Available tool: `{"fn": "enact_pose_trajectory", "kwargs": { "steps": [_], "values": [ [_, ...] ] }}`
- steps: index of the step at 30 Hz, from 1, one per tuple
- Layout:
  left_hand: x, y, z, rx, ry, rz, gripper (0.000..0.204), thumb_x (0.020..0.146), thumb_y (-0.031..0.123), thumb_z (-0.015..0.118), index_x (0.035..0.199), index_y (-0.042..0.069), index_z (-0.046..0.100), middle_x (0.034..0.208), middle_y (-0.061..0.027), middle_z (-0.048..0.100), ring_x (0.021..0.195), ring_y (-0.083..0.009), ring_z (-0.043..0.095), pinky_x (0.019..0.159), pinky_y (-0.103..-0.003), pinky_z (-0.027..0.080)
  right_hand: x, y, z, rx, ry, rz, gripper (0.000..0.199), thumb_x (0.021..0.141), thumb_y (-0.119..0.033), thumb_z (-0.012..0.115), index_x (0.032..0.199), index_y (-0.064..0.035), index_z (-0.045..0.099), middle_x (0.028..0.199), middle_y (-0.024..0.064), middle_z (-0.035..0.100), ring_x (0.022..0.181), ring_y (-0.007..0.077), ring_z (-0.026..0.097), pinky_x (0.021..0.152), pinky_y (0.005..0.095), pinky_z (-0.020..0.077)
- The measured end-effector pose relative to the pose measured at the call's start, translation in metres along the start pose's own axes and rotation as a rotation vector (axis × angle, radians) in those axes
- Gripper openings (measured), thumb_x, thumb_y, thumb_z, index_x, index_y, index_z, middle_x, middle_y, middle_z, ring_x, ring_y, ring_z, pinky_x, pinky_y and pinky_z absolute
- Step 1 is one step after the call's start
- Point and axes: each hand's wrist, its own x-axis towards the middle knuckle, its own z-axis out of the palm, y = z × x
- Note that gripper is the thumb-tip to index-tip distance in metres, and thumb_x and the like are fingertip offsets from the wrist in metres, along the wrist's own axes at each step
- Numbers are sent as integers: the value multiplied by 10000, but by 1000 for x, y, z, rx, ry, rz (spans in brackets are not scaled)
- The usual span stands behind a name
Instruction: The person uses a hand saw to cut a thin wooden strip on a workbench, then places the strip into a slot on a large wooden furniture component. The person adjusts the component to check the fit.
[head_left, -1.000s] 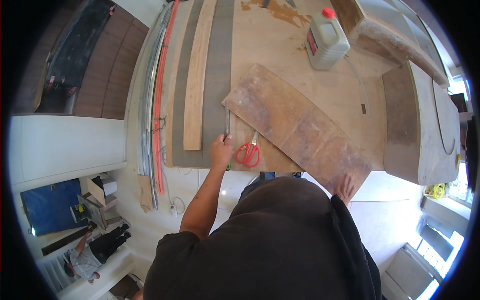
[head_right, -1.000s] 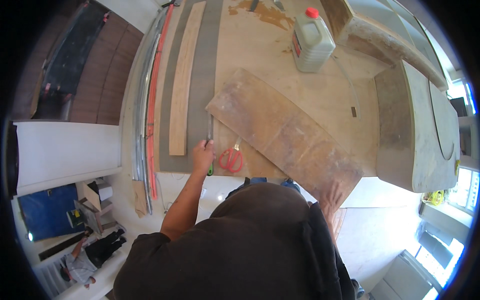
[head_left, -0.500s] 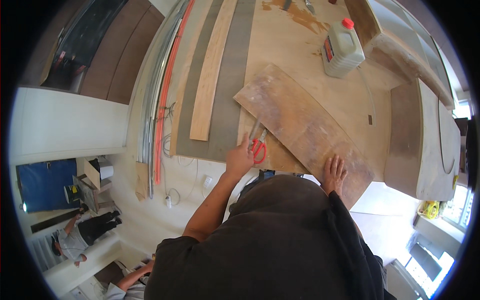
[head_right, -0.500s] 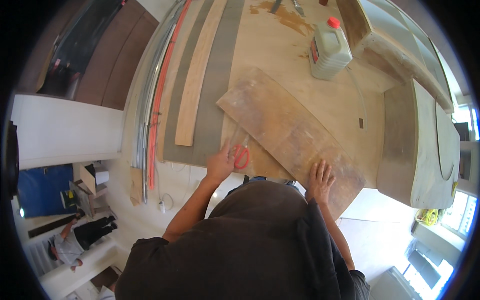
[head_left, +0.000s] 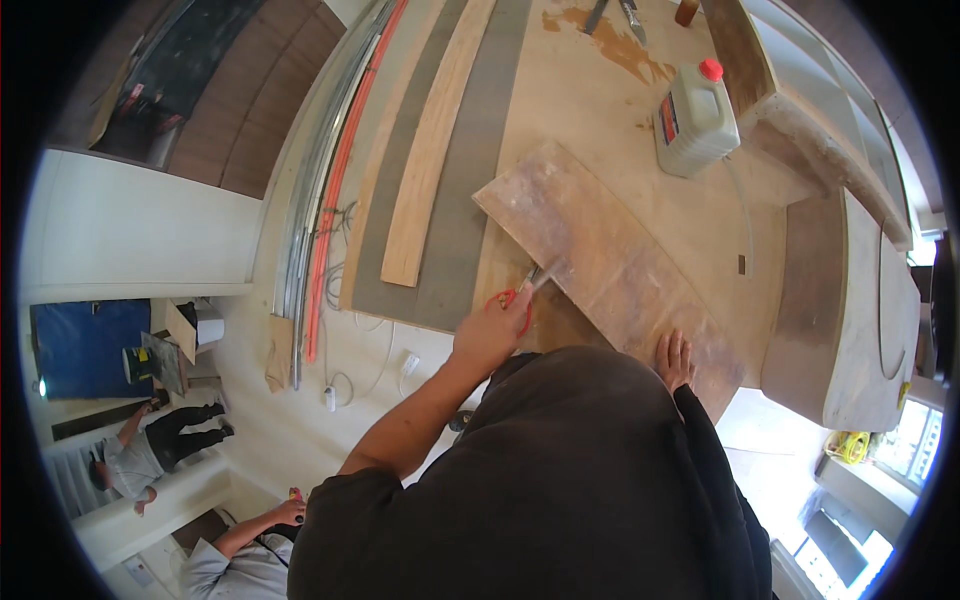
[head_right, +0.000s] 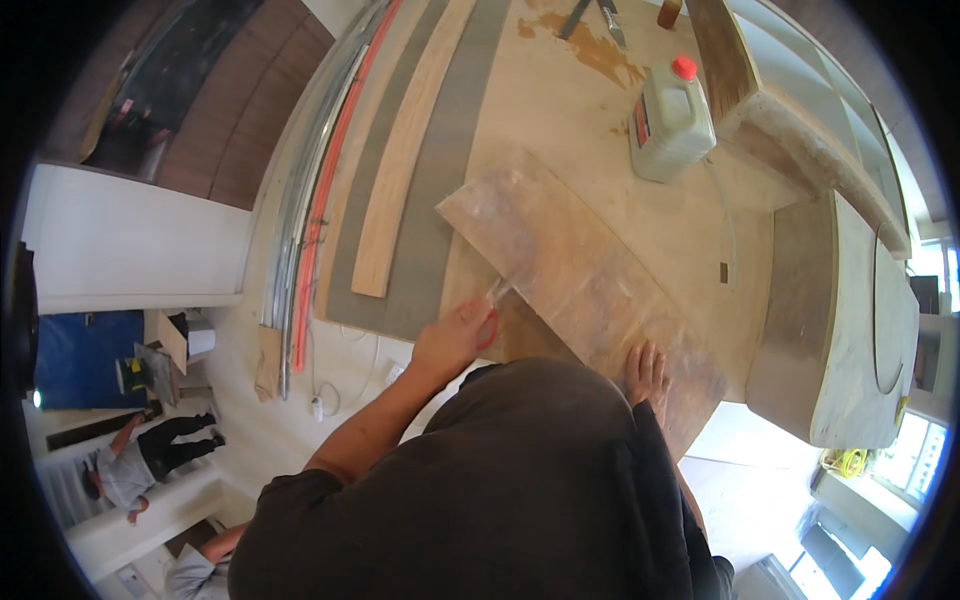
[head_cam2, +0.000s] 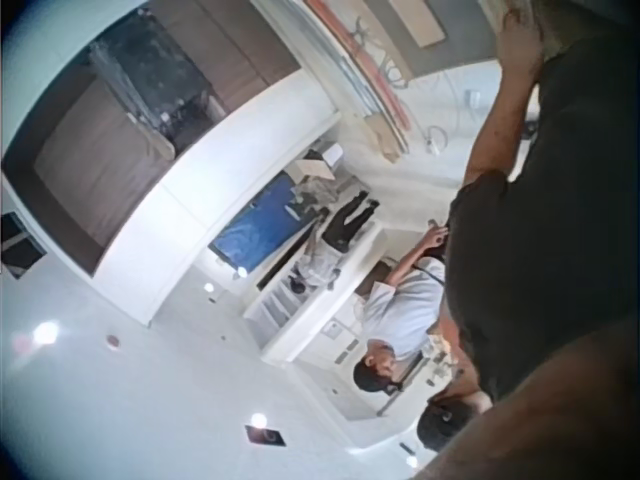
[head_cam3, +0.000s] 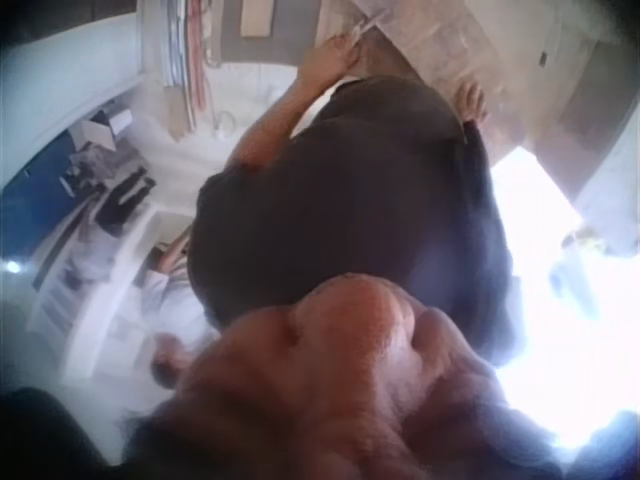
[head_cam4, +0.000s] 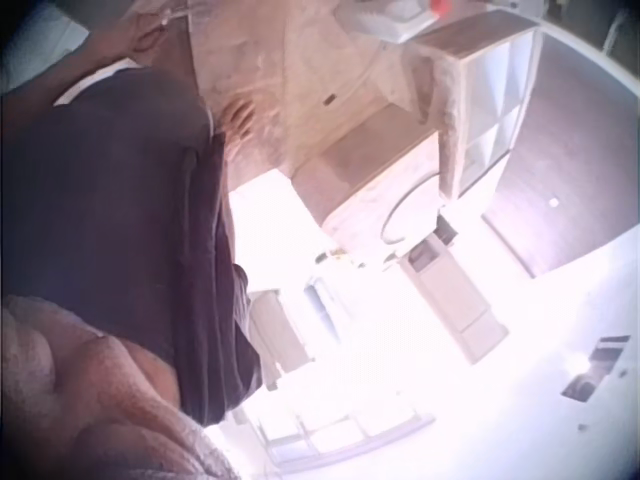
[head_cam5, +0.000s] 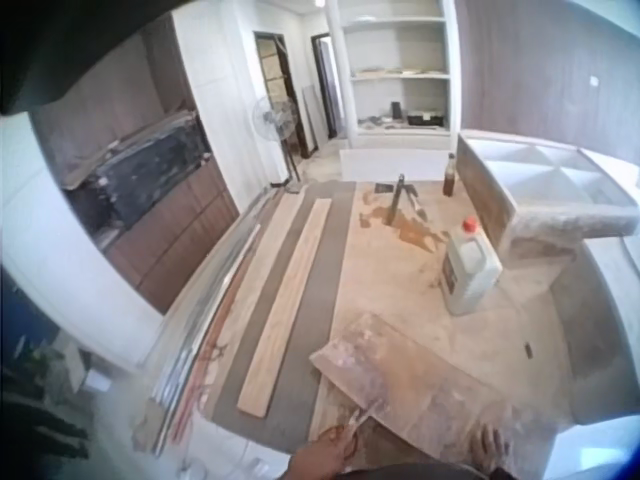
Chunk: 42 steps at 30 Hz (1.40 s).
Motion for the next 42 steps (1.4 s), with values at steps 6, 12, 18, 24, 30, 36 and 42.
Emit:
{"fn": "enact_pose_trajectory", "kwargs": {
  "steps": [6, 12, 18, 24, 30, 36, 42],
  "values": [
    [80, -24, -47, 24, -87, -255, 753, 883, 108, 609, 1588, 223, 372, 961, -227, 710, 853, -410, 711, 766, -517, 562, 7, 7, -11, 11, -111, -16, 641, 1018, -260, 487, 1612, -152, 270, 1711, 156, 177, 1543, 447, 235, 1131, 685, 331],
    [122, -52, -67, 111, 100, -272, 790, 874, 94, 591, 1607, 213, 321, 875, -274, 694, 818, -446, 702, 751, -548, 544, 7, 5, -13, 36, -69, -5, 631, 1013, -225, 479, 1608, -148, 282, 1711, 153, 178, 1545, 438, 235, 1130, 675, 346],
    [5, 12, -68, 119, -139, -153, 704, 926, 139, 591, 1590, 163, 358, 843, -273, 672, 808, -440, 698, 720, -539, 543, 0, 15, 4, 72, 61, -54, 666, 964, -164, 531, 1587, -87, 311, 1676, 212, 241, 1509, 478, 295, 1110, 660, 382],
    [79, -37, -71, 24, 21, -188, 728, 891, 93, 579, 1586, 162, 371, 857, -228, 703, 824, -433, 702, 736, -535, 548, -7, 16, -12, 70, 77, -123, 722, 902, -110, 561, 1571, -18, 307, 1638, 283, 279, 1484, 518, 315, 1099, 658, 394],
    [124, -76, -71, 104, 67, -217, 756, 879, 104, 594, 1593, 165, 355, 883, -222, 714, 830, -423, 705, 758, -528, 554, -7, 0, -46, 82, 53, -101, 769, 869, -131, 597, 1575, -25, 309, 1639, 289, 268, 1489, 527, 293, 1093, 647, 402],
    [47, -24, -72, 33, -140, -187, 745, 888, 125, 600, 1592, 179, 365, 888, -237, 709, 829, -408, 713, 753, -524, 552, 3, 24, -3, 70, 61, -101, 706, 935, -168, 532, 1588, -69, 281, 1667, 245, 228, 1497, 506, 293, 1117, 591, 398],
    [121, -80, -92, 141, 75, -271, 730, 863, 107, 594, 1567, 181, 419, 851, -228, 705, 792, -408, 698, 735, -528, 540, 5, 6, -13, -103, -118, -6, 605, 1066, -290, 412, 1617, -159, 200, 1716, 142, 168, 1515, 417, 327, 1186, 509, 368]
  ]
}}
